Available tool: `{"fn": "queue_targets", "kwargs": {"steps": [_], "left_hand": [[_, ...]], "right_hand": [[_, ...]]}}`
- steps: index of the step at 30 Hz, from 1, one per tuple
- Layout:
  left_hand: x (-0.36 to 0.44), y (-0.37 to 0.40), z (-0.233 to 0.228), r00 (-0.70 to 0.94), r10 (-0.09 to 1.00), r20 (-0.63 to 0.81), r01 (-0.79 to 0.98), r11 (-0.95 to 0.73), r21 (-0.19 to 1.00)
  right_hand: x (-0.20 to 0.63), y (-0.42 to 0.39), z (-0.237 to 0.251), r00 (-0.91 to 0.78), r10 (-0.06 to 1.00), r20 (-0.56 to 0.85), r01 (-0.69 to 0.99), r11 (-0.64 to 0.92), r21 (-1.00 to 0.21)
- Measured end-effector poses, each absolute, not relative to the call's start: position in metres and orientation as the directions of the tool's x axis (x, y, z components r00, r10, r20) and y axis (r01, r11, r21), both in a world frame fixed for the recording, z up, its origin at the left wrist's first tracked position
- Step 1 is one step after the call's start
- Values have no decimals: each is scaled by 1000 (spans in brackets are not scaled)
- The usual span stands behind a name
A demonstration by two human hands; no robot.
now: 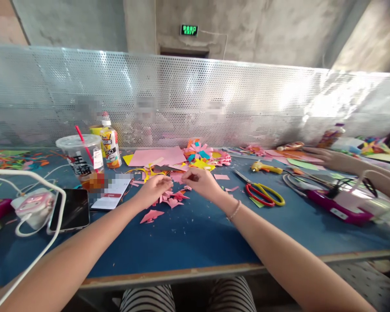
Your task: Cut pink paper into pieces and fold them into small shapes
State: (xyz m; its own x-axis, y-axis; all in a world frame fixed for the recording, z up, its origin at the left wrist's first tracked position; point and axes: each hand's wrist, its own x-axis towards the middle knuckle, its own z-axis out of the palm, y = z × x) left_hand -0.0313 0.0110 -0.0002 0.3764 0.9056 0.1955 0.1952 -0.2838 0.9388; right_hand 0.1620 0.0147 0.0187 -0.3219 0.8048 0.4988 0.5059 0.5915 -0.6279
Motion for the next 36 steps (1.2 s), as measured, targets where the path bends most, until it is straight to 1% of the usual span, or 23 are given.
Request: {"fn": "queue_targets", "kwargs": {"steps": [3, 5, 9, 14, 15, 17, 18, 20, 22, 23, 25, 26, 27, 29, 31, 32, 34, 36], "left_hand": [[-31, 11, -1, 398, 906, 145, 145, -218, 965], [-31, 10, 0, 444, 883, 151, 119, -225, 967], [-31, 7, 1, 489, 845, 218, 172, -338, 925], [-32, 3, 4, 477, 802, 360, 255, -518, 817], [-32, 2, 5, 472, 794, 383, 271, -544, 794], [-31, 1, 5, 452, 794, 408, 285, -561, 777], [-31, 1, 5, 426, 807, 410, 275, -547, 791], [-30, 2, 3, 350, 858, 376, 212, -464, 860], [-29, 3, 3, 316, 909, 273, 75, -310, 948], [-29, 3, 3, 347, 915, 207, -16, -215, 976], [-27, 1, 4, 460, 880, 119, -177, -40, 983], [-27, 0, 4, 501, 859, 102, -225, 16, 974], [-26, 0, 4, 515, 851, 97, -251, 42, 967], [-24, -1, 3, 477, 874, 94, -254, 35, 966], [-24, 0, 1, 401, 911, 91, -248, 12, 969], [-24, 1, 1, 372, 923, 98, -251, -2, 968], [-25, 2, 1, 333, 935, 125, -247, -42, 968], [-27, 3, 3, 317, 936, 151, -215, -84, 973]], "right_hand": [[154, 6, 19, -341, 787, 514, 487, 616, -619], [151, 2, 20, -366, 760, 537, 471, 649, -597], [147, 0, 18, -419, 733, 536, 461, 680, -570], [146, 0, 15, -428, 754, 498, 426, 654, -625], [146, 0, 16, -430, 749, 505, 432, 662, -613], [147, 0, 16, -440, 715, 543, 463, 699, -545], [147, 0, 17, -440, 685, 580, 479, 726, -494], [149, 0, 17, -419, 596, 685, 495, 782, -378], [152, 0, 17, -396, 487, 778, 489, 829, -271], [153, 1, 16, -395, 438, 807, 483, 847, -223], [155, 1, 14, -424, 374, 825, 475, 867, -149], [156, 1, 14, -446, 355, 822, 475, 872, -120], [156, 1, 13, -465, 343, 816, 477, 874, -95], [156, 0, 13, -486, 337, 807, 483, 873, -74], [154, -1, 14, -473, 354, 807, 474, 874, -106], [153, -1, 15, -455, 376, 807, 465, 873, -145], [151, -2, 17, -414, 461, 785, 430, 859, -277], [149, -2, 18, -368, 584, 723, 384, 804, -453]]}}
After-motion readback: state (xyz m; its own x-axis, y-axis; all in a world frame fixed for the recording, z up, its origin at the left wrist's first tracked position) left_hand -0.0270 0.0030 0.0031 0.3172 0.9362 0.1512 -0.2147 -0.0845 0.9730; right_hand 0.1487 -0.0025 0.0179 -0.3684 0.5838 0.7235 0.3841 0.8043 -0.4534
